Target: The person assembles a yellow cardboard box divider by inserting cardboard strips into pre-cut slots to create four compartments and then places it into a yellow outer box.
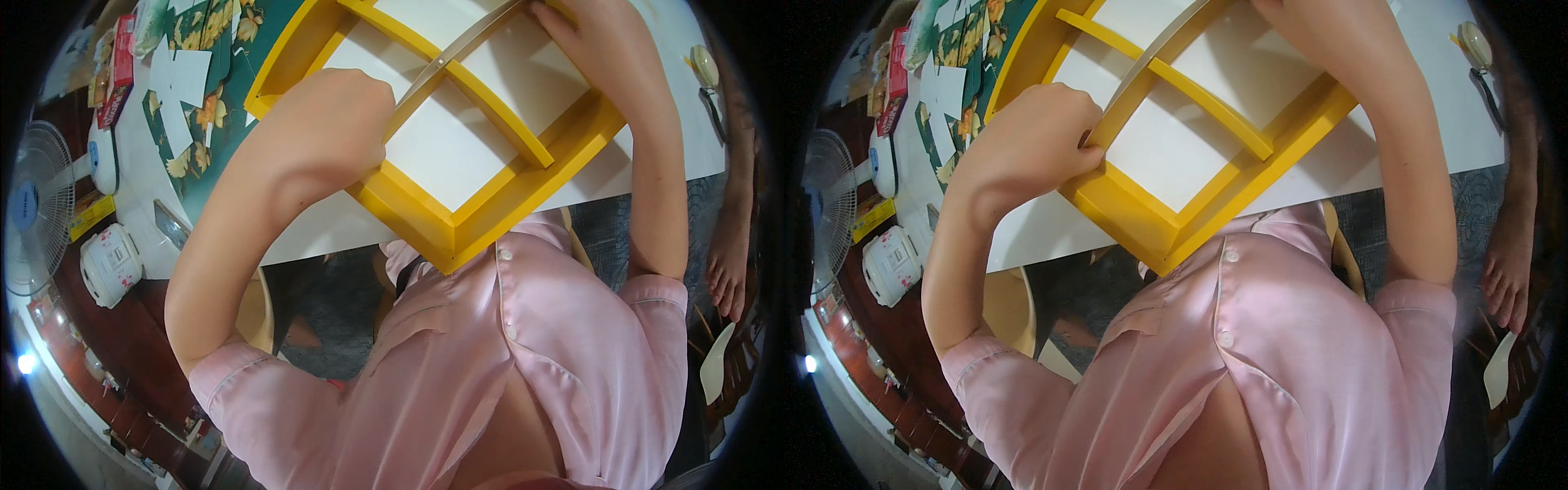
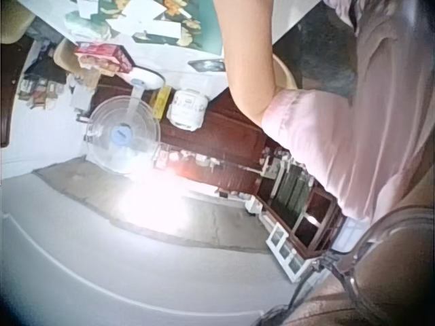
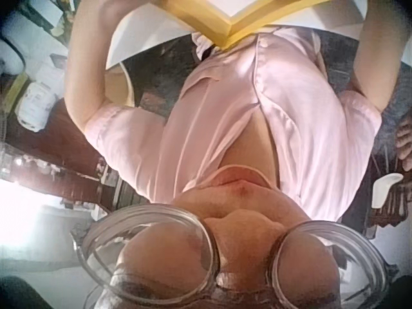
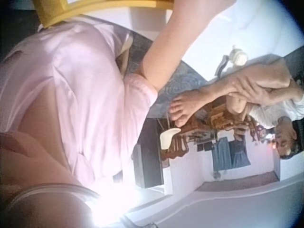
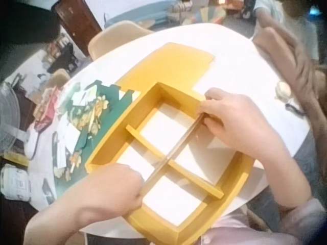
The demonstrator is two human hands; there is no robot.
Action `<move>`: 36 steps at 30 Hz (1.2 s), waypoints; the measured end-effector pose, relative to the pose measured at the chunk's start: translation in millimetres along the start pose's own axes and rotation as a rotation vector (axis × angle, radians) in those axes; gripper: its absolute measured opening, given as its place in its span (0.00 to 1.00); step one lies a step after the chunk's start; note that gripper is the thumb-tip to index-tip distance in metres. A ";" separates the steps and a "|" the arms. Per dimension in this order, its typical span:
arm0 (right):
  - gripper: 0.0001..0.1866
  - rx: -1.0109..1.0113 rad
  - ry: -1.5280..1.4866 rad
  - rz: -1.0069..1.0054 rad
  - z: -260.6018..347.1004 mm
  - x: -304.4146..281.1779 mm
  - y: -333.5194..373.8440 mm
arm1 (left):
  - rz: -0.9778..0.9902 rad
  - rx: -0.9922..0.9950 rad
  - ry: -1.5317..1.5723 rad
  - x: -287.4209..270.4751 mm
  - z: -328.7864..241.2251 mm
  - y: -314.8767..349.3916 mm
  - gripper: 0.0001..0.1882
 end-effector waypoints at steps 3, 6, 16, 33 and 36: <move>0.05 -0.003 0.026 -0.046 8.6 -6.3 2.8 | 0.028 0.002 -0.039 -3.4 -3.5 -2.5 0.11; 0.04 -0.021 -0.005 -0.050 2.3 1.8 3.1 | 0.101 -0.019 -0.087 -4.6 -1.3 -2.6 0.11; 0.07 0.066 -0.061 0.015 0.0 -7.0 4.1 | 0.102 0.072 0.044 -26.6 4.5 18.6 0.16; 0.10 -0.779 -0.186 0.471 81.8 39.3 -33.7 | -0.393 -0.386 1.415 82.8 -20.4 77.6 0.47; 0.08 -0.779 -0.261 0.442 80.8 45.5 -34.5 | -0.399 -0.387 1.395 85.8 -17.9 74.9 0.47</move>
Point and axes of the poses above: each hand's wrist, its own y-axis away from the middle knuckle, its own x-axis out of the palm, z = x × y, the point moved 1 cm from there along -y, towards the middle knuckle, and after that the axes turned 15 degrees about -x, right-handed, at the moved point
